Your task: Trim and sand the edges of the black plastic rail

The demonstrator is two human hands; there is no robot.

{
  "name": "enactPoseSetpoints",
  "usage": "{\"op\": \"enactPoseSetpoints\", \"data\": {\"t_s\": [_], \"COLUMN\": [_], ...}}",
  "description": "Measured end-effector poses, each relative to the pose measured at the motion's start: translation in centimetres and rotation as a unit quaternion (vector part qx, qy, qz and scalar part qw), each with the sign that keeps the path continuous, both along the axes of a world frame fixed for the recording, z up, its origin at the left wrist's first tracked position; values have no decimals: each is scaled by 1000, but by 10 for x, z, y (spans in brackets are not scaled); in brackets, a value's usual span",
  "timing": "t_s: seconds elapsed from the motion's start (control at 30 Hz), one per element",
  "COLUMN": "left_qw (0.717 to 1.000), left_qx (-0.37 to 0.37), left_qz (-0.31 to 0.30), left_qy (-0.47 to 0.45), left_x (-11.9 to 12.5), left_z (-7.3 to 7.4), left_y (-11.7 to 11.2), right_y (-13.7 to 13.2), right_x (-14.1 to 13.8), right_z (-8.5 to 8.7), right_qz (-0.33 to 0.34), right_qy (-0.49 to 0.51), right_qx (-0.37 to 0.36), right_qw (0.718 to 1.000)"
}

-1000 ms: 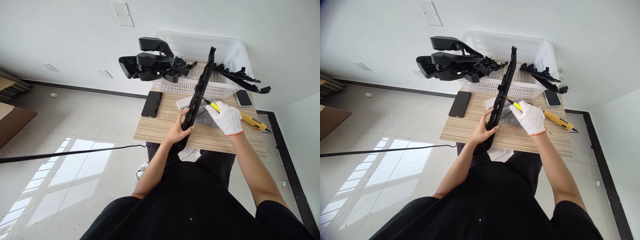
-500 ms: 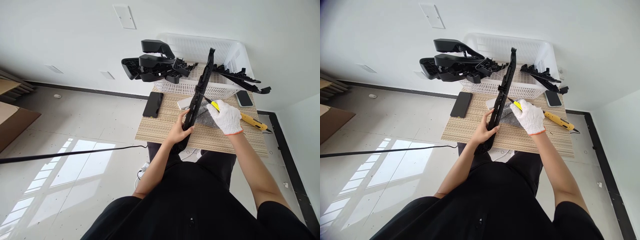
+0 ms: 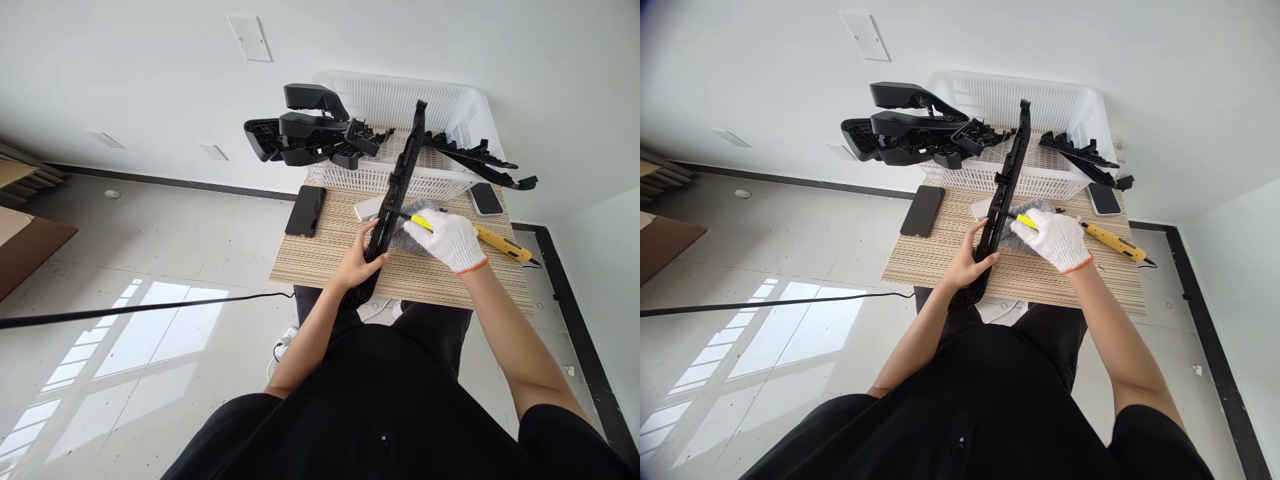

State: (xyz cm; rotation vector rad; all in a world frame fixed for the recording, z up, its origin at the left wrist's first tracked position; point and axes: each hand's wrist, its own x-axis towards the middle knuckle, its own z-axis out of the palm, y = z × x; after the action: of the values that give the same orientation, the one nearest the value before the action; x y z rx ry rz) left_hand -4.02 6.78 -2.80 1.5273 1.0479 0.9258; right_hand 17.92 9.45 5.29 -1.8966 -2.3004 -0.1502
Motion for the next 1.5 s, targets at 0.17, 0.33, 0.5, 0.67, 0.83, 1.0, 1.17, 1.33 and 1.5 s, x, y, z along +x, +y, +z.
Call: {"op": "enactPoseSetpoints", "data": {"t_s": [0.17, 0.33, 0.5, 0.67, 0.83, 1.0, 1.17, 1.33, 1.5], "left_qw": [1000, 998, 976, 978, 992, 992, 994, 986, 981], "left_qx": [-15, -30, -71, -101, -90, -84, -37, -41, -67], "left_qz": [-2, -13, -32, -31, 33, 82, -37, -103, -101], "left_qy": [-24, -60, -202, -178, -77, -37, -97, -128, -149], "left_x": [0, -2, 5, 20, 33, 41, 35, 25, 25], "left_z": [2, 1, 9, 41, 67, 67, 62, 53, 33], "left_y": [0, -2, 15, 53, 73, 79, 79, 71, 53], "right_y": [3, 6, 8, 8, 2, -2, -2, -1, 0], "right_x": [1, 2, 0, -5, 2, 14, 18, 16, 7], "right_z": [6, 1, -6, -1, 6, 4, 3, 4, 4], "right_qz": [-13, 2, 7, 14, -29, -39, -56, -7, 49], "right_qy": [-18, -9, 17, 39, 89, 93, 88, 75, 3], "right_qx": [-12, -34, -36, -43, 5, 9, -4, -2, -16], "right_qw": [1000, 999, 999, 998, 996, 995, 995, 997, 999]}}
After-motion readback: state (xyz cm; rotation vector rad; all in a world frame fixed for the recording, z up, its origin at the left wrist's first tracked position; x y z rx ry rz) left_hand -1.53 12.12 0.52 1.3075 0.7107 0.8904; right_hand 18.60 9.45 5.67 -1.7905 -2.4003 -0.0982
